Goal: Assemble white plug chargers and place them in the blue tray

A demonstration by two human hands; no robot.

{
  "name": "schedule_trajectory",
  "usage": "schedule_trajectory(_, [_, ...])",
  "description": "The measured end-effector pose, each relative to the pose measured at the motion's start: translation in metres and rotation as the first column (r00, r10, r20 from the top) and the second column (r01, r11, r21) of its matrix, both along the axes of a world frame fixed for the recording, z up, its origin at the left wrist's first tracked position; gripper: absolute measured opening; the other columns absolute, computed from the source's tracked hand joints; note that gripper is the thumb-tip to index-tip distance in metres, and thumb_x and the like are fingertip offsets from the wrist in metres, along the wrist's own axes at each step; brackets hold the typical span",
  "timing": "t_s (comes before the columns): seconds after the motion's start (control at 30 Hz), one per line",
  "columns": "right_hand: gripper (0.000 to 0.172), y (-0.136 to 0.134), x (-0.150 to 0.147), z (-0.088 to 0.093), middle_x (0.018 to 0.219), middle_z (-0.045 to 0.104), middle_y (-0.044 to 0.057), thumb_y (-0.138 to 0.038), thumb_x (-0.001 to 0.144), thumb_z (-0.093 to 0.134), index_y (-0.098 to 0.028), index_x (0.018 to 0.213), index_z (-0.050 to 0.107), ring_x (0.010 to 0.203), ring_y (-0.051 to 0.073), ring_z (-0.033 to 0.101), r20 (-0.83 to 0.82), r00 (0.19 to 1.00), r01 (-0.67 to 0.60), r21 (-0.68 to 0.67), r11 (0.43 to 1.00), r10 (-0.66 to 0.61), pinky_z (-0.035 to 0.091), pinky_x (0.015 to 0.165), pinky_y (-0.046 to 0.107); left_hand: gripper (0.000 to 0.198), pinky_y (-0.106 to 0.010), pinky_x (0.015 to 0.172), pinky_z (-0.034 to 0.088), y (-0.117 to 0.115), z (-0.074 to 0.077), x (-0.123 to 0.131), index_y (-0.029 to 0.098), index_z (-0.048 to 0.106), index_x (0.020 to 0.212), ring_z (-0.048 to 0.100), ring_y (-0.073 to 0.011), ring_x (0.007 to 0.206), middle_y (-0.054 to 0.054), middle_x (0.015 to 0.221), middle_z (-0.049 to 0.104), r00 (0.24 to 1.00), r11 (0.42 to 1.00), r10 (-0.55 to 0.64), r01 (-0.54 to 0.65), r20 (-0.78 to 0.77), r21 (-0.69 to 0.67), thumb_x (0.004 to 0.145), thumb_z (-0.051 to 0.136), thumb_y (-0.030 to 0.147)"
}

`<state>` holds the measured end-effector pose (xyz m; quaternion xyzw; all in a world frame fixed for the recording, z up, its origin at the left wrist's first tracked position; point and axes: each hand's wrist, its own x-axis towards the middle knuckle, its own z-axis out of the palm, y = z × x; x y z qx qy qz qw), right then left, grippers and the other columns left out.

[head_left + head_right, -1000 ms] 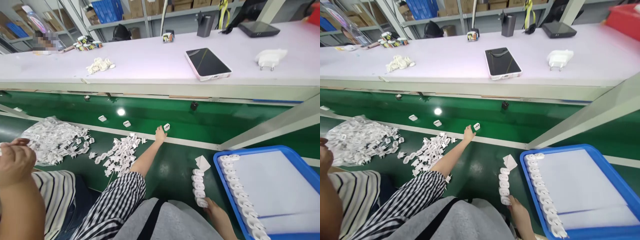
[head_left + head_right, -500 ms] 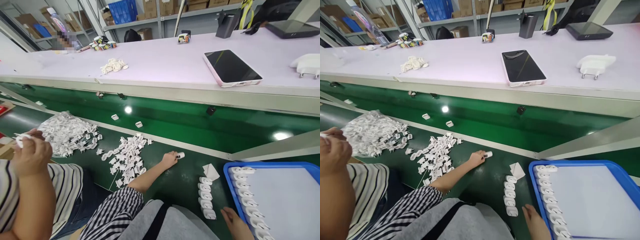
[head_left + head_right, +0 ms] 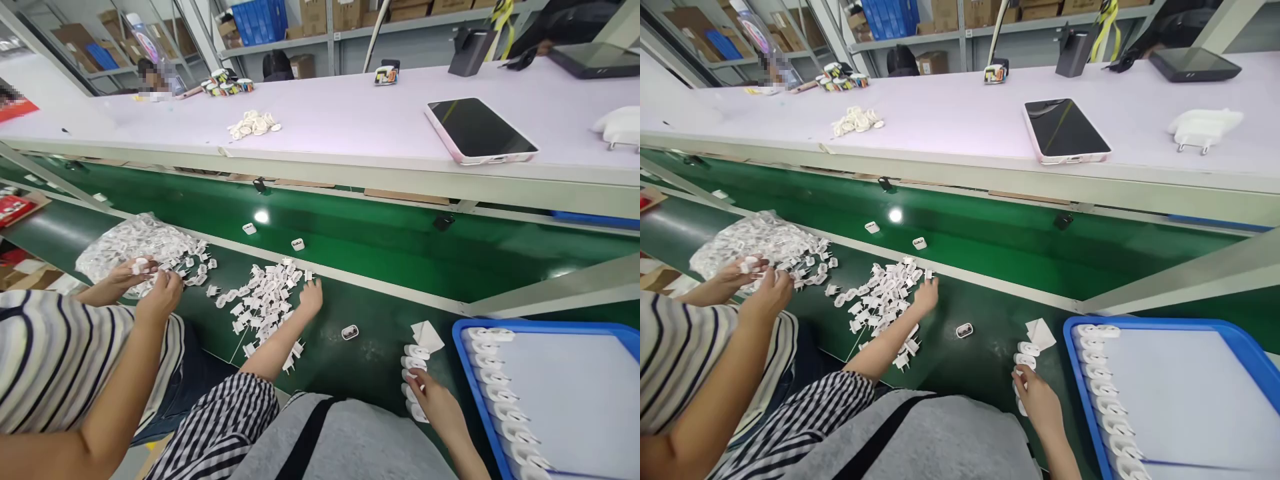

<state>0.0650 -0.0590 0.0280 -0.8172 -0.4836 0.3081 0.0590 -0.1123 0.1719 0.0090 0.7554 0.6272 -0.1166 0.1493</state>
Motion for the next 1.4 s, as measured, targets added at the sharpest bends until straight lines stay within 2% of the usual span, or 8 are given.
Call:
schedule_trajectory(0.13, [0.025, -0.005, -0.008, 0.003, 0.067, 0.062, 0.000, -0.034, 0.072, 0.033, -0.023, 0.080, 0.053, 0.059, 0.015, 0.057, -0.100, 0.993, 0.064, 0.040, 0.997, -0.060, 0.037, 0.050, 0.022, 0.029, -0.031, 0.072, 0.036, 0.050, -0.004, -0.006, 0.009, 0.043, 0.102, 0.044, -0.0240, 0.093, -0.016, 0.099, 0.047, 0.995, 0.997, 0.071, -0.074, 0.075, 0.033, 0.075, 0.033, 0.008])
schedule_trajectory(0.23, [0.026, 0.002, -0.016, -0.001, 0.066, 0.061, 0.001, -0.037, 0.070, 0.034, -0.021, 0.079, 0.053, 0.060, 0.015, 0.056, -0.223, 0.971, 0.119, 0.116, 0.986, -0.091, 0.039, 0.054, 0.023, 0.023, -0.032, 0.069, 0.038, 0.051, -0.013, -0.006, 0.008, 0.048, 0.092, 0.049, -0.0237, 0.086, -0.014, 0.087, 0.054, 0.976, 0.991, 0.128, -0.122, 0.177, -0.047, 0.072, 0.037, 0.009])
schedule_trajectory(0.43, [0.034, 0.038, -0.046, -0.024, 0.081, 0.057, 0.005, -0.036, 0.069, 0.035, -0.016, 0.094, 0.046, 0.053, 0.012, 0.054, -0.502, 0.852, 0.254, 0.145, 0.956, -0.150, 0.043, 0.052, 0.025, 0.024, -0.021, 0.062, 0.042, -0.013, -0.028, -0.004, 0.009, 0.045, 0.094, 0.055, -0.0122, 0.069, -0.006, 0.078, 0.058, 0.866, 0.948, 0.292, -0.204, 0.406, -0.245, 0.071, 0.039, 0.009])
schedule_trajectory(0.63, [0.036, 0.068, -0.072, -0.025, 0.099, 0.051, 0.006, -0.026, 0.065, 0.044, -0.019, 0.100, 0.045, 0.069, 0.012, 0.055, -0.435, 0.899, 0.120, 0.352, 0.928, 0.049, 0.042, 0.065, 0.026, 0.020, -0.017, 0.058, 0.045, -0.096, -0.018, 0.005, 0.015, 0.048, 0.088, 0.055, -0.0079, 0.067, -0.003, 0.083, 0.058, 0.589, 0.924, 0.373, -0.163, 0.717, -0.347, 0.076, 0.032, 0.018])
schedule_trajectory(0.73, [0.025, 0.075, -0.068, -0.025, 0.094, 0.054, 0.005, -0.021, 0.067, 0.041, -0.020, 0.091, 0.050, 0.078, 0.014, 0.053, -0.277, 0.952, 0.003, 0.429, 0.903, 0.128, 0.041, 0.069, 0.026, 0.025, -0.020, 0.066, 0.044, -0.111, -0.013, 0.004, 0.017, 0.047, 0.093, 0.053, -0.0094, 0.078, -0.003, 0.090, 0.057, 0.629, 0.950, 0.300, -0.126, 0.717, -0.287, 0.078, 0.028, 0.018])
schedule_trajectory(0.93, [0.022, 0.079, -0.054, -0.037, 0.091, 0.054, 0.004, -0.021, 0.070, 0.037, -0.019, 0.085, 0.053, 0.079, 0.014, 0.052, -0.168, 0.975, -0.060, 0.425, 0.903, 0.144, 0.040, 0.071, 0.027, 0.040, -0.023, 0.076, 0.038, -0.105, -0.025, 0.001, 0.017, 0.043, 0.104, 0.050, -0.0140, 0.086, -0.005, 0.108, 0.046, 0.858, 0.974, 0.087, 0.034, 0.506, -0.224, 0.064, 0.050, 0.019])
schedule_trajectory(1.1, [0.024, 0.071, -0.057, -0.039, 0.097, 0.052, 0.002, -0.019, 0.071, 0.036, -0.021, 0.087, 0.055, 0.087, 0.013, 0.049, -0.138, 0.973, -0.121, 0.365, 0.923, 0.183, 0.038, 0.075, 0.024, 0.031, -0.020, 0.073, 0.038, -0.112, -0.033, 0.000, 0.018, 0.049, 0.096, 0.051, -0.0105, 0.076, -0.001, 0.096, 0.051, 0.833, 0.962, -0.017, 0.164, 0.552, -0.217, 0.065, 0.048, 0.016])
schedule_trajectory(1.4, [0.026, 0.065, -0.064, -0.047, 0.101, 0.051, 0.001, -0.019, 0.074, 0.035, -0.023, 0.093, 0.053, 0.088, 0.012, 0.050, -0.023, 0.956, -0.277, 0.259, 0.925, 0.292, 0.039, 0.072, 0.021, 0.031, -0.019, 0.076, 0.036, -0.125, -0.036, -0.007, 0.024, 0.047, 0.099, 0.051, -0.0090, 0.079, 0.002, 0.103, 0.051, 0.832, 0.972, -0.041, 0.161, 0.554, -0.169, 0.069, 0.046, 0.019])
